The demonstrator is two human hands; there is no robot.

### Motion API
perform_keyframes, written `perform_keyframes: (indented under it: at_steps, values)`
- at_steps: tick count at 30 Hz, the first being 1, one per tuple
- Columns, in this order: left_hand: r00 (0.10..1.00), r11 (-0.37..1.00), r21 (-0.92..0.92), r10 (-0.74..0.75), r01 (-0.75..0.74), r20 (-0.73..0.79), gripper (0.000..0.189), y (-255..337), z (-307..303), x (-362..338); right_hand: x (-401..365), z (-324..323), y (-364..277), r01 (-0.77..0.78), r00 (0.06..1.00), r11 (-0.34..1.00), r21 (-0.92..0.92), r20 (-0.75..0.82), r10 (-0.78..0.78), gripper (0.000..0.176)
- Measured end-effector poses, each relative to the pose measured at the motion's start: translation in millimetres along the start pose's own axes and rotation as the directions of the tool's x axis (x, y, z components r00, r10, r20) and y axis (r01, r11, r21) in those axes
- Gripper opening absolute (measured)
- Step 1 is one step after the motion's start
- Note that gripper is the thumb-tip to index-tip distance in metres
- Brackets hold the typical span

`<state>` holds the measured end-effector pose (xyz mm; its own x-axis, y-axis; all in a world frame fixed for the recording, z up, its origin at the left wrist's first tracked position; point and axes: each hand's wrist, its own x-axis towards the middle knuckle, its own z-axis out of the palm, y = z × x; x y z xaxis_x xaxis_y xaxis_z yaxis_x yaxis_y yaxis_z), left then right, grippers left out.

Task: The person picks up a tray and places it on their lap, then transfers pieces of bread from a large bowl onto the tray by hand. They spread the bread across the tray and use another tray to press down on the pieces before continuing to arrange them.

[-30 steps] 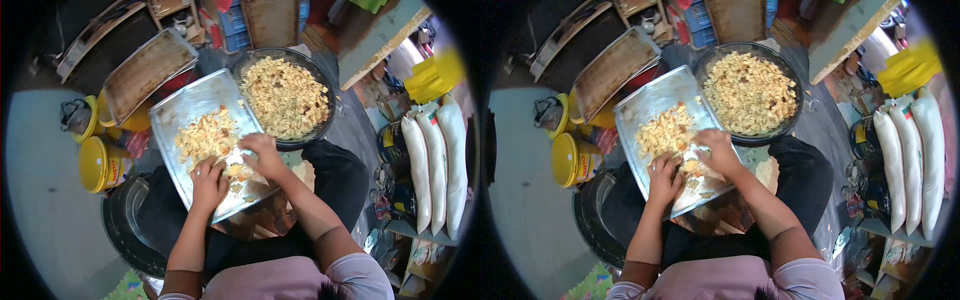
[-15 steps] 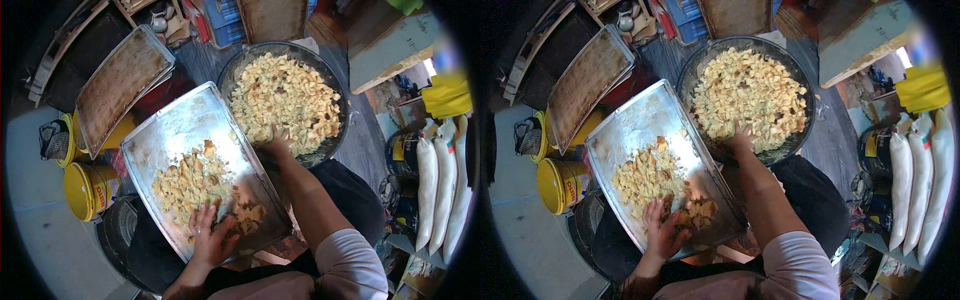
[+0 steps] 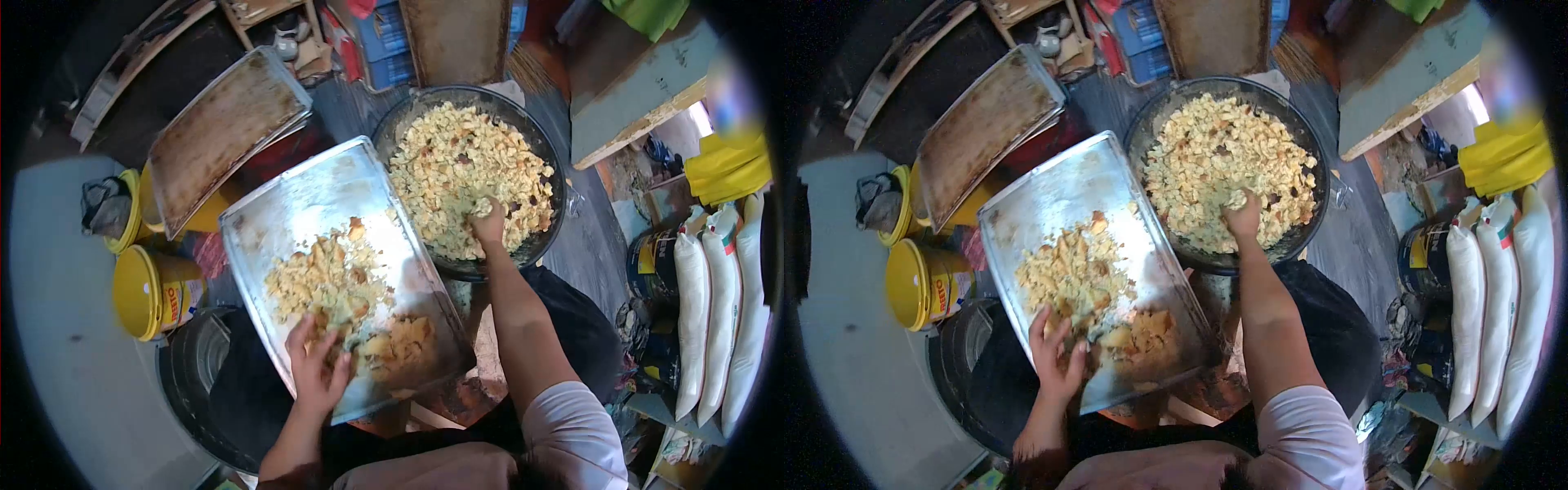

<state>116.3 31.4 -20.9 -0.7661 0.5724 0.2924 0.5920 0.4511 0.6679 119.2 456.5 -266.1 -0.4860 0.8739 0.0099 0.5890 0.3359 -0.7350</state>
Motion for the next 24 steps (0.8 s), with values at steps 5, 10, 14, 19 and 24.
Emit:
perform_keyframes:
  at_steps: [5,10,14,19,24]
  values:
    - [0.961,0.981,-0.154,-0.149,0.114,-0.234,0.031,-2.4,-17.1,7.3,-4.1,-60.2,-100.4,0.267,0.962,0.944,0.192,-0.115,-0.249,0.068]
    - [0.844,0.875,-0.453,-0.369,0.172,-0.39,0.027,-37.1,-28.2,6.2,-90.0,-109.6,-235.2,0.615,0.773,0.751,0.24,0.005,-0.635,0.063]
    - [0.812,0.632,-0.746,-0.538,0.212,-0.226,0.027,-54.9,-24.0,-0.1,-181.1,-126.3,-292.1,0.623,0.553,0.74,0.253,0.526,-0.646,0.066]
    - [0.847,0.68,-0.694,-0.494,0.236,-0.195,0.038,-48.9,-0.2,-8.9,-261.6,-82.9,-278.7,0.869,0.332,0.49,0.073,0.649,-0.685,0.06]
    - [0.886,0.677,-0.689,-0.451,0.258,-0.112,0.043,-45.0,15.0,-16.8,-321.8,-86.5,-259.1,0.913,0.323,0.408,-0.003,0.619,-0.716,0.057]
